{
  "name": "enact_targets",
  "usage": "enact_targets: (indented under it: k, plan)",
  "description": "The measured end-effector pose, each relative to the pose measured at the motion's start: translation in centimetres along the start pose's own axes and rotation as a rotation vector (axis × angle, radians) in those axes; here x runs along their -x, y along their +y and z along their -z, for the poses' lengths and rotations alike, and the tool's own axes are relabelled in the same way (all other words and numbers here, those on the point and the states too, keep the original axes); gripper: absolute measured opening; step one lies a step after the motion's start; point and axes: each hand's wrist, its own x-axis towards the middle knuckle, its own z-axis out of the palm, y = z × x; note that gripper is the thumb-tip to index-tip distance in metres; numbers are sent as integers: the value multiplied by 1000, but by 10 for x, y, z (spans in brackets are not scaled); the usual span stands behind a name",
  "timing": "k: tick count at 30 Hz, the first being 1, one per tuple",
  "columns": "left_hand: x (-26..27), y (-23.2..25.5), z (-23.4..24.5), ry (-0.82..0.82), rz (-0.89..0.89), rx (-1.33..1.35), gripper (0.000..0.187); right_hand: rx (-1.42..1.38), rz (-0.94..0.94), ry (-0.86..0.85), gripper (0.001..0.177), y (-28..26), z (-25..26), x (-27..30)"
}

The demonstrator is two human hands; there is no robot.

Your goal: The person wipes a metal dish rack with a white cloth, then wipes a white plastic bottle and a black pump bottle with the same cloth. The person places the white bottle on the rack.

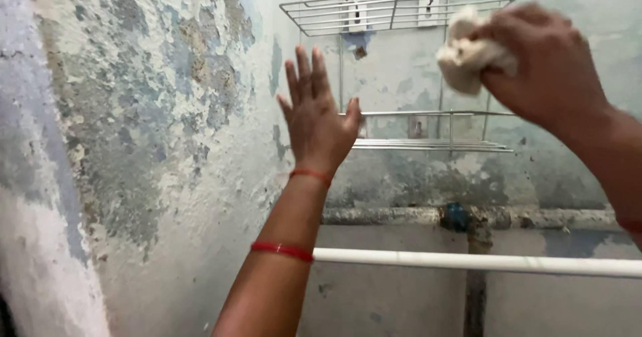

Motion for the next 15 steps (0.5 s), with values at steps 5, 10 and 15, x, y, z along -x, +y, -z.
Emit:
enact_targets:
  k: [5,10,15]
  plan:
    - [-64,14,-28,91,-78,-70,97,81,240,217,23,-27,-36,-74]
    - [-100,20,-48,12,-1,-114,99,377,342,414,36,-53,-90,-113]
    - [-98,15,-44,-49,-18,-181,109,227,240,211,23,-3,-92,-98]
